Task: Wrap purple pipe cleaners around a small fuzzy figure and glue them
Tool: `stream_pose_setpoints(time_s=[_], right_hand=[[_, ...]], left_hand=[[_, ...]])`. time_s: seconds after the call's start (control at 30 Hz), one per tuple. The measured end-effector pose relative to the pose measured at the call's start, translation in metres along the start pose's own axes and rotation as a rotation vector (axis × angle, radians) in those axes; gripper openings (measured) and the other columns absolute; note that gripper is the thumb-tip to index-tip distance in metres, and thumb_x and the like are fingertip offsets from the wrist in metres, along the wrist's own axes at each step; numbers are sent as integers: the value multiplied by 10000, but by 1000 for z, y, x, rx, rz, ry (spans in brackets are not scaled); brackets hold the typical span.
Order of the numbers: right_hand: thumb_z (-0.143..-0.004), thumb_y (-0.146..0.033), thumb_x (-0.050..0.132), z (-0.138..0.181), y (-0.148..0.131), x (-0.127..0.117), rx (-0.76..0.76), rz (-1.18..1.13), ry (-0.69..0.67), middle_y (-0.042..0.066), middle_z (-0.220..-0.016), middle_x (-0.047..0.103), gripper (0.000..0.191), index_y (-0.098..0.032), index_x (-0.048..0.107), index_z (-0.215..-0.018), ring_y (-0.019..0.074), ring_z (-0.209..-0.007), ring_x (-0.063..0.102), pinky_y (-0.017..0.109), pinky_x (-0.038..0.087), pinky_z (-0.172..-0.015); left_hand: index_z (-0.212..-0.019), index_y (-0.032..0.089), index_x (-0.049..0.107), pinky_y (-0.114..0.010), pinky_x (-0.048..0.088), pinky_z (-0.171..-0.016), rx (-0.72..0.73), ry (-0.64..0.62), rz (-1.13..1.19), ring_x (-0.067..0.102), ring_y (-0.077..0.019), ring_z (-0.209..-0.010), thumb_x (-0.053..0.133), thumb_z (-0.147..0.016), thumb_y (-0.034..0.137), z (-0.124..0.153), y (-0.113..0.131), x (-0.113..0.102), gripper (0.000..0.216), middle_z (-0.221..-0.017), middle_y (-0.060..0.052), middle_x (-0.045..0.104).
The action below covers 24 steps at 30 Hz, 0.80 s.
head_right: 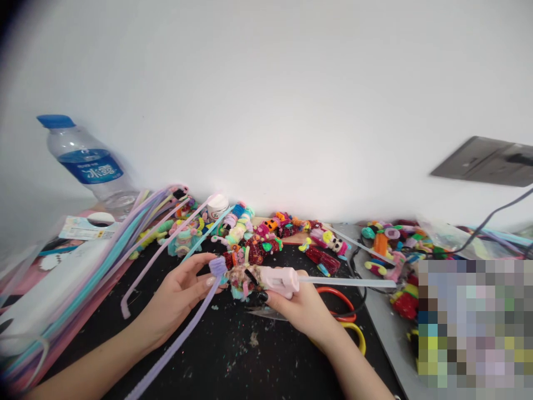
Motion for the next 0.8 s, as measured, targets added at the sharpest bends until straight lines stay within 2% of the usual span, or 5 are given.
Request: stream_pose_setpoints(time_s=[0.27,0.8], right_hand=[[-769,-348,581,0,-7,0,-10,-34,-13,81,-809,691,231,-146,690,-795,214,-696,627,323,536,-631],[-778,-327,578,-3,-17,0,-59,-48,-31,51,-728,692,218,-147,698,-813,196,-667,622,275,528,-593]], left_hand=[[-1024,231,606,-288,514,-803,-8,26,15,625,-155,-849,697,-742,203,1,2,-1,297,-928,-7,677],[-1041,244,598,-241,498,-769,-34,-6,51,613,-128,-818,687,-757,205,0,-2,2,300,-888,3,669]])
Point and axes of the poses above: each hand's wrist, its own z-axis away from the middle knuckle, its own x-axis out of the palm, y = z × x, the point moved 10 cm from there along -z, towards the middle knuckle
